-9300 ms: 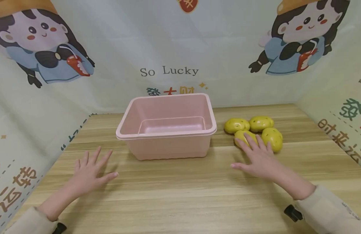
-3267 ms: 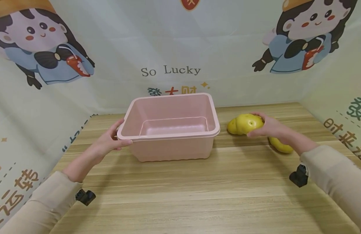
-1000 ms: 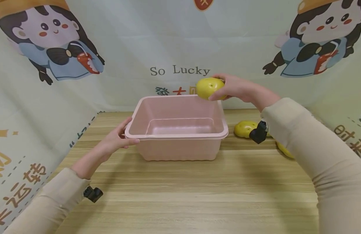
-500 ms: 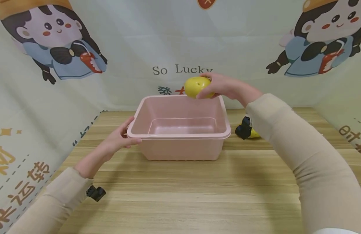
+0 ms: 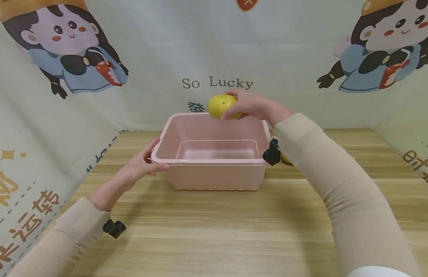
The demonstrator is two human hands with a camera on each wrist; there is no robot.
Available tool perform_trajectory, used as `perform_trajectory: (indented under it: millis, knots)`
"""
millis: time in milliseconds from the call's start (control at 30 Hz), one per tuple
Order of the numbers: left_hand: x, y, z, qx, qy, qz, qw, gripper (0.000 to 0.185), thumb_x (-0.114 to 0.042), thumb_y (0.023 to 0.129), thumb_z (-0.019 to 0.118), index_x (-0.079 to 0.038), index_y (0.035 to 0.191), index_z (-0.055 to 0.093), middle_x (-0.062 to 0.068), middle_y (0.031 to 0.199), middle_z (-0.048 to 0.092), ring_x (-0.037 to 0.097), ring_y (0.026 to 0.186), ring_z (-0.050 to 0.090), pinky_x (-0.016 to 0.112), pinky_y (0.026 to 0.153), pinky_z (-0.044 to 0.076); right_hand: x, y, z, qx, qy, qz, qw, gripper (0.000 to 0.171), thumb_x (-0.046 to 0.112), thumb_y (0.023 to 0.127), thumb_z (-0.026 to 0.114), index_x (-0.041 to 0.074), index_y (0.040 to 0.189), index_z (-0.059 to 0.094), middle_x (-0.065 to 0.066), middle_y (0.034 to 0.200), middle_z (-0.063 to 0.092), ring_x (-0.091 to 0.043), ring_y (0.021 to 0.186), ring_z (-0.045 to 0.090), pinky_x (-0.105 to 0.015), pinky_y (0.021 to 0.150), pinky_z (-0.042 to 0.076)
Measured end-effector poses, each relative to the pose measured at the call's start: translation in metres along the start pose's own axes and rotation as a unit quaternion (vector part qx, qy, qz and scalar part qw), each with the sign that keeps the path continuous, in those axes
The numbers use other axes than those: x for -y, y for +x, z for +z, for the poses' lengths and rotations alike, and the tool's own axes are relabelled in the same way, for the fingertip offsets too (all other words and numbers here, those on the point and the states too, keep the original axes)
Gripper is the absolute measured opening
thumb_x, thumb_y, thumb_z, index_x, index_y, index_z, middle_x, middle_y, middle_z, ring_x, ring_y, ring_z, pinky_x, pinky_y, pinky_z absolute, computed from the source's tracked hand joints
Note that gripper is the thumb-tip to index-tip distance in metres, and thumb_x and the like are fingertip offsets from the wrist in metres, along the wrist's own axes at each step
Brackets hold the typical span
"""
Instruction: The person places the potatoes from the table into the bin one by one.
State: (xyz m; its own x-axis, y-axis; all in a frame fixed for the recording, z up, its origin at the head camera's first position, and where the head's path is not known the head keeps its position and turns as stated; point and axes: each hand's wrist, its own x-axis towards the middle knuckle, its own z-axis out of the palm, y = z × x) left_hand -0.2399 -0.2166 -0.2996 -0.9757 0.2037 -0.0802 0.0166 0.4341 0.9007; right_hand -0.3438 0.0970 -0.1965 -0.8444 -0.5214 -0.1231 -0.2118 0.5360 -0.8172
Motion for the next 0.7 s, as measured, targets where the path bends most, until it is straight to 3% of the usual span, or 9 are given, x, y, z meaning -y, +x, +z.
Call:
perform_trajectory:
  millis: [200, 367, 533, 700]
  knots:
    - [0.0, 0.0, 0.0, 0.002, 0.0, 0.004, 1.0, 0.096, -0.022, 0.08, 0.071, -0.022, 0.149, 0.004, 0.02, 0.127, 0.037, 0.018, 0.092, 0.044, 0.027, 0.071, 0.041, -0.001, 0.012, 0.009, -0.001, 0.029, 0.014, 0.999, 0.076, 0.01, 0.078, 0.068, 0.012, 0.142, 0.027, -0.012, 0.125, 0.038, -0.024, 0.102, 0.043, -0.033, 0.084, 0.043]
    - [0.002, -0.001, -0.001, -0.003, 0.001, 0.002, 1.0, 0.097, -0.022, 0.079, 0.072, -0.021, 0.149, 0.004, 0.019, 0.123, 0.039, 0.018, 0.09, 0.044, 0.028, 0.071, 0.041, -0.002, 0.019, 0.015, 0.01, 0.048, 0.017, 0.999, 0.071, 0.009, 0.079, 0.067, 0.009, 0.14, 0.032, -0.012, 0.123, 0.042, -0.022, 0.1, 0.044, -0.03, 0.083, 0.044]
    - [0.002, 0.0, 0.001, -0.004, -0.002, 0.001, 1.0, 0.098, -0.022, 0.078, 0.073, -0.022, 0.149, 0.006, 0.018, 0.125, 0.04, 0.019, 0.092, 0.045, 0.03, 0.072, 0.041, -0.005, 0.022, 0.016, 0.022, 0.04, 0.04, 0.998, 0.063, 0.007, 0.079, 0.067, 0.006, 0.135, 0.039, -0.012, 0.12, 0.044, -0.022, 0.1, 0.044, -0.036, 0.09, 0.042]
    - [0.002, 0.002, 0.002, -0.004, -0.001, 0.006, 1.0, 0.097, -0.022, 0.078, 0.073, -0.021, 0.149, 0.006, 0.018, 0.123, 0.04, 0.018, 0.091, 0.045, 0.029, 0.071, 0.042, -0.004, 0.021, 0.016, 0.019, 0.043, 0.058, 0.997, 0.063, 0.007, 0.082, 0.065, 0.006, 0.138, 0.036, -0.015, 0.128, 0.041, -0.025, 0.106, 0.044, -0.04, 0.098, 0.038]
